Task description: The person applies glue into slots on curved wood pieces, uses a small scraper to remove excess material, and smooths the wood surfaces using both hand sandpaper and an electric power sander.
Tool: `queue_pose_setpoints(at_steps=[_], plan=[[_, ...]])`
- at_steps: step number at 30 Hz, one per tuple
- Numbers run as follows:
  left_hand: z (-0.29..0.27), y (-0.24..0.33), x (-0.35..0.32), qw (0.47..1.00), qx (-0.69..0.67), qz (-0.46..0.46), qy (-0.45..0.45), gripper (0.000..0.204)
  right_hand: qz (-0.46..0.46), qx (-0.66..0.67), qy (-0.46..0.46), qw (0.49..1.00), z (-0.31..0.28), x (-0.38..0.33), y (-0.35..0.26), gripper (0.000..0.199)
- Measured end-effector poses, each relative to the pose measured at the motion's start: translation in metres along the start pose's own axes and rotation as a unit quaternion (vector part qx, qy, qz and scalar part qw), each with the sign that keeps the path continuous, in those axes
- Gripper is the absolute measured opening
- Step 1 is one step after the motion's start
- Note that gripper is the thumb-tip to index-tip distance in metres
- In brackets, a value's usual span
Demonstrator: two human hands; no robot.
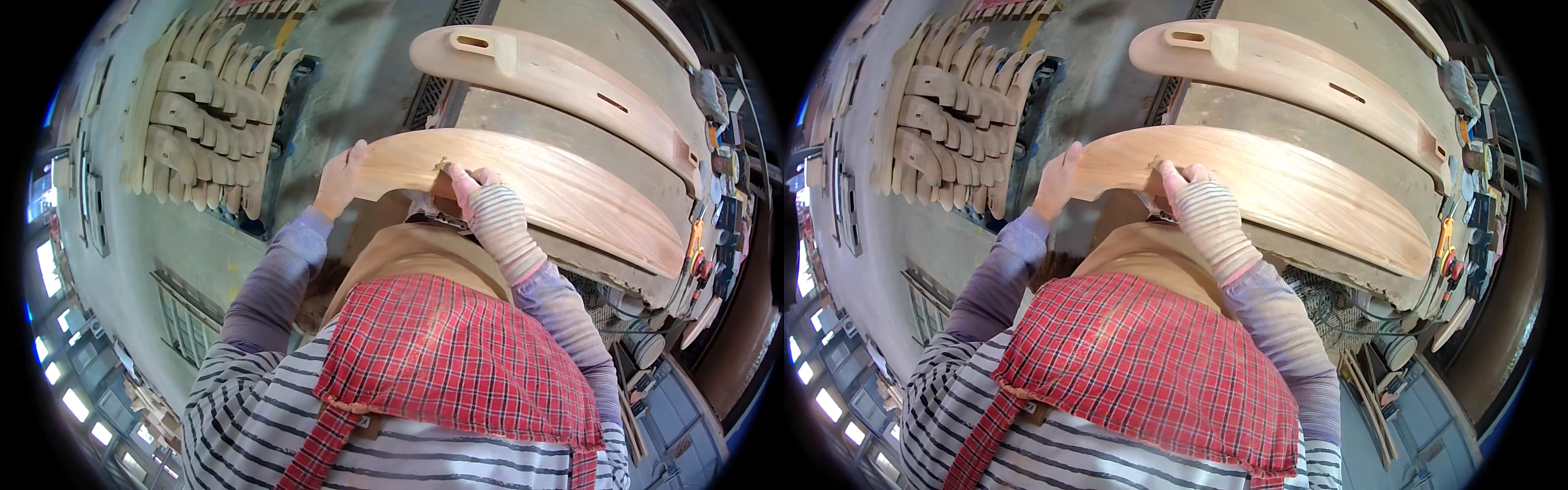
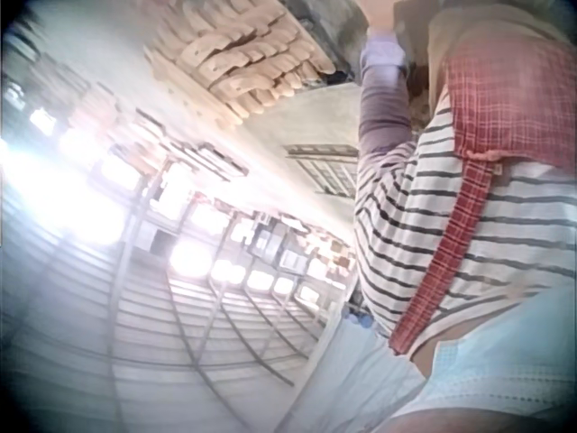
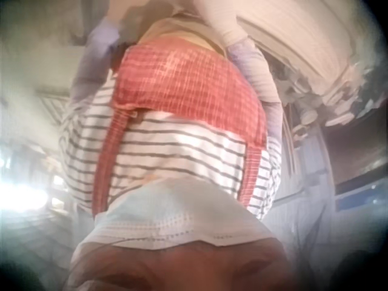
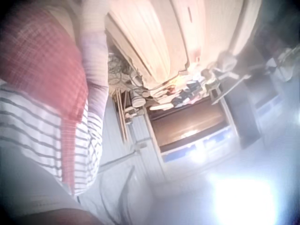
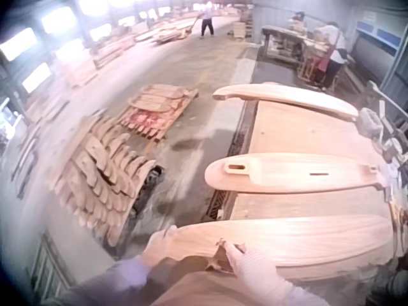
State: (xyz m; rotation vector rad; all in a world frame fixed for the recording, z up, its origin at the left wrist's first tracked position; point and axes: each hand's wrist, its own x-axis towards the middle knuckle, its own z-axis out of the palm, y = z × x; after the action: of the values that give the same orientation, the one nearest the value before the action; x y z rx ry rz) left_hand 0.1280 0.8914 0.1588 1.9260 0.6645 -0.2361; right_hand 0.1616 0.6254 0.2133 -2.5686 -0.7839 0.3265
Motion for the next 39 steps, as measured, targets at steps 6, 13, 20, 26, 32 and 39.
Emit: queue_pose_setpoints(at_steps=[6, 13, 20, 26, 32, 39], plan=[[-0.005, 0.002, 0.000, 0.999, 0.047, 0.000, -0.024, 0.058, 0.054, -0.076, -0.107, 0.990, -0.015, -0.008, -0.010, 0.036], [-0.004, -0.013, 0.013, 0.993, 0.004, 0.103, -0.061, 0.050, 0.084, -0.073, -0.132, 0.985, -0.028, 0.007, -0.025, 0.030], [-0.035, 0.061, 0.000, 0.944, -0.119, -0.097, -0.291, 0.046, 0.232, 0.462, 0.115, 0.849, -0.047, -0.098, 0.001, 0.031], [-0.053, 0.099, 0.004, 0.892, -0.163, -0.166, -0.387, 0.052, 0.371, 0.525, 0.266, 0.718, -0.035, -0.160, 0.021, 0.031], [-0.067, 0.118, 0.012, 0.851, -0.222, -0.265, -0.395, 0.047, 0.269, 0.356, 0.405, 0.798, -0.044, -0.145, 0.029, 0.034], [-0.063, 0.115, 0.002, 0.803, -0.326, -0.289, -0.407, 0.050, 0.102, 0.044, 0.546, 0.830, -0.082, -0.090, 0.095, 0.038]])
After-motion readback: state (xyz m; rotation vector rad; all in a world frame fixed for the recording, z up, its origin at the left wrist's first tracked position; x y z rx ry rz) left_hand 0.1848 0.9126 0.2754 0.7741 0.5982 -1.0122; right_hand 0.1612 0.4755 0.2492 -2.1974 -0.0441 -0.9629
